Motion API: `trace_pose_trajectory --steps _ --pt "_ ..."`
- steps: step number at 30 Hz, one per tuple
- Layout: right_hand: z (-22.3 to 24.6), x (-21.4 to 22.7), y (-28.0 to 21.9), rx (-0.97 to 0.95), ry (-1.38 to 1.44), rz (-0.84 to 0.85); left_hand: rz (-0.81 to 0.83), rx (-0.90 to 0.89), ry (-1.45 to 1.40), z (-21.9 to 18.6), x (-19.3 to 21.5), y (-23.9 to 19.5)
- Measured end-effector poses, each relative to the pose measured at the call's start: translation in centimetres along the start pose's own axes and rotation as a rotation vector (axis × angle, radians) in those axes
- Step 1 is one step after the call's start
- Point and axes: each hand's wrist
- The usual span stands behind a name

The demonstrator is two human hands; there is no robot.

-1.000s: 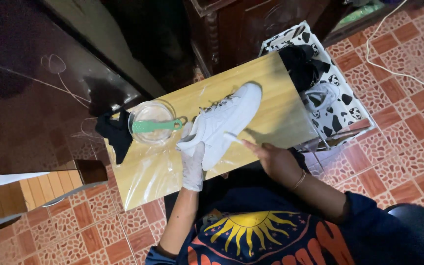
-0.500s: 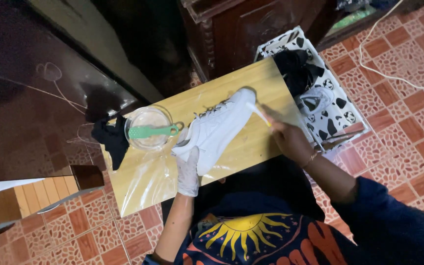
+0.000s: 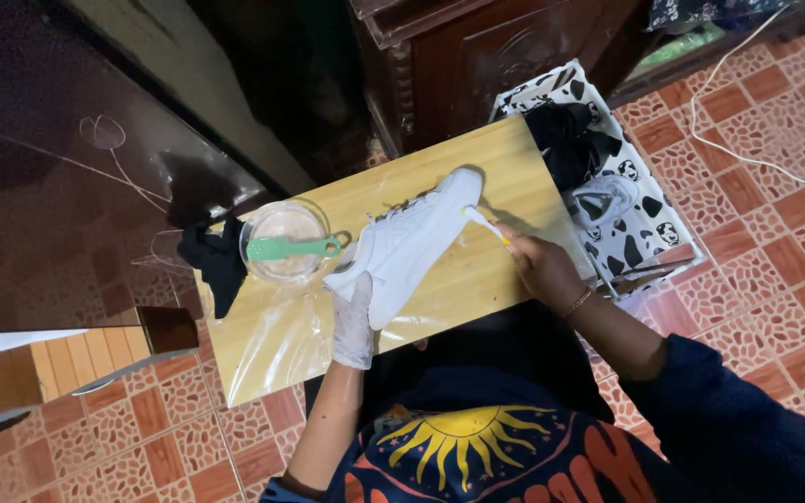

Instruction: The person scrubs a white sneaker with a toothbrush and a cleaning solution. They repeatedly dip the brush into a container of liquid and scrub various parts of the shoe, including the sole and upper.

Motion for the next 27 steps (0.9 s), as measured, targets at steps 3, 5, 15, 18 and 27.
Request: trace_pose_trajectory --steps 3,5,15,18,27 --pt "2.4 0.0 -1.1 -0.025 0.012 0.035 0.004 -0.019 -0.006 0.8 0.7 0.1" --pt "1.1 0.0 -0.2 0.001 -0.074 0.065 0.031 -0.047 0.032 0.8 0.8 0.6" --pt "-1.3 1.7 3.2 0.287 -0.194 -0.175 0.045 -0.098 0.109 0.8 1.4 0.7" --pt "-4.2 2.3 5.0 0.33 -0.267 -0.304 0.054 -0.105 0.085 1.0 1.4 0.5" --pt "-5.7 0.7 5.4 0.354 -0.319 -0.304 0.056 -0.093 0.118 1.0 1.3 0.6"
Point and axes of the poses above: each hand's wrist, its own y-axis towards the middle knuckle, its own x-axis out of the back of the hand, z = x × y, and after that the axes turned 7 degrees about x, right-handed
